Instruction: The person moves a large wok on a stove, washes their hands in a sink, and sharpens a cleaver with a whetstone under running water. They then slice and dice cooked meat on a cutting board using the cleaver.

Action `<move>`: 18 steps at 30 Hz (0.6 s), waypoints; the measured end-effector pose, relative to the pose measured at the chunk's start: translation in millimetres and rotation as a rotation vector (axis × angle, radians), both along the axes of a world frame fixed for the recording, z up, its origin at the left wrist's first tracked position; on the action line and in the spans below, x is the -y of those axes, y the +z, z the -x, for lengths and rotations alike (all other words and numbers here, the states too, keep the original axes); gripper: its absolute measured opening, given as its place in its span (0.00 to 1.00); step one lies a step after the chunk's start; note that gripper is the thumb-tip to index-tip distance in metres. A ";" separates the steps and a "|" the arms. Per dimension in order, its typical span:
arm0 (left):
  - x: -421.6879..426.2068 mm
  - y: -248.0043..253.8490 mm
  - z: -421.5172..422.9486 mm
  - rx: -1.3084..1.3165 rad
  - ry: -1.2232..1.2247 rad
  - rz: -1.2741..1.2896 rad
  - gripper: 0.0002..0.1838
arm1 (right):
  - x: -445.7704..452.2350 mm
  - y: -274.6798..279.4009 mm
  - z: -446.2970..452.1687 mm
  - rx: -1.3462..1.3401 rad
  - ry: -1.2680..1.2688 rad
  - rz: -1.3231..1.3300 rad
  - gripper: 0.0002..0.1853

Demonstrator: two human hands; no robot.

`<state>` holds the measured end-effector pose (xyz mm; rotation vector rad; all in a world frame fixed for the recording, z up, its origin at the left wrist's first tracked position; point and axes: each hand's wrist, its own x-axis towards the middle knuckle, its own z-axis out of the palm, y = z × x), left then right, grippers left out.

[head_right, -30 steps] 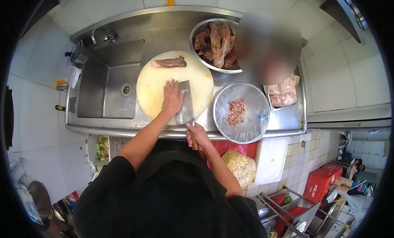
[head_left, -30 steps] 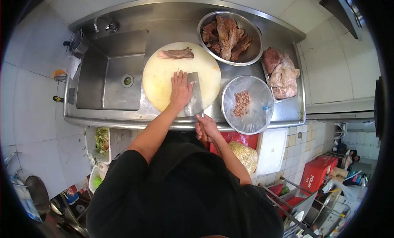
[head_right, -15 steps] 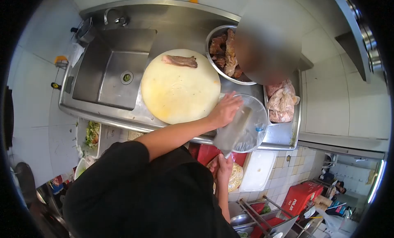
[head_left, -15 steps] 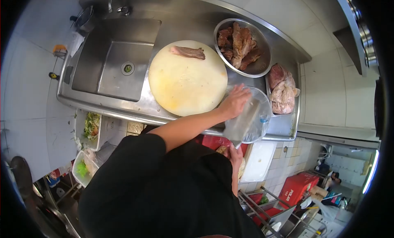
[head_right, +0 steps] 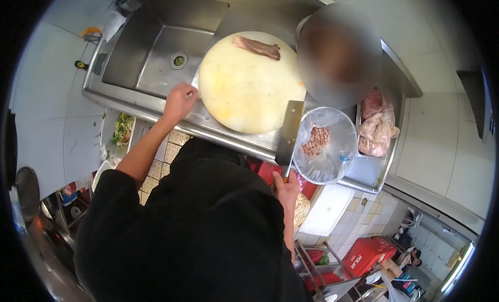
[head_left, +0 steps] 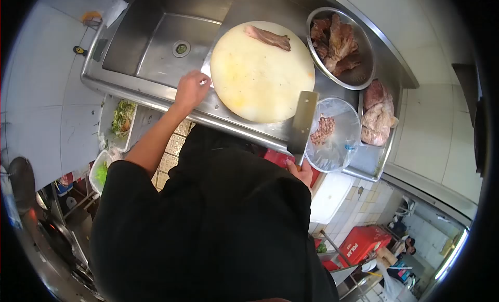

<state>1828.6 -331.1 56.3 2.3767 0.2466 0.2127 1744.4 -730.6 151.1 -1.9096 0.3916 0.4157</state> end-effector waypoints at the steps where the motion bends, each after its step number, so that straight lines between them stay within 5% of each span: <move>1: -0.8 -4.4 11.3 -0.151 -0.038 -0.043 0.10 | -3.2 -3.9 -5.8 -0.041 0.031 -0.030 0.08; 8: 46.8 -71.4 30.2 -0.465 -0.059 -0.425 0.11 | -26.8 -13.2 -36.6 -0.130 0.183 -0.027 0.10; 11: 44.4 -44.4 23.0 -0.586 -0.121 -0.436 0.13 | -26.0 -9.1 -39.0 -0.159 0.235 0.060 0.13; 13: 32.4 -26.6 26.5 -0.391 -0.036 -0.290 0.10 | -20.9 -25.0 -34.3 0.020 0.301 0.130 0.15; 15: 44.1 16.6 19.7 -0.157 0.033 -0.008 0.07 | -22.8 -9.7 -35.7 -0.090 0.257 0.113 0.16; 18: 98.7 54.4 -13.4 0.068 -0.237 0.303 0.03 | -26.7 -11.1 -36.7 -0.159 0.233 0.070 0.15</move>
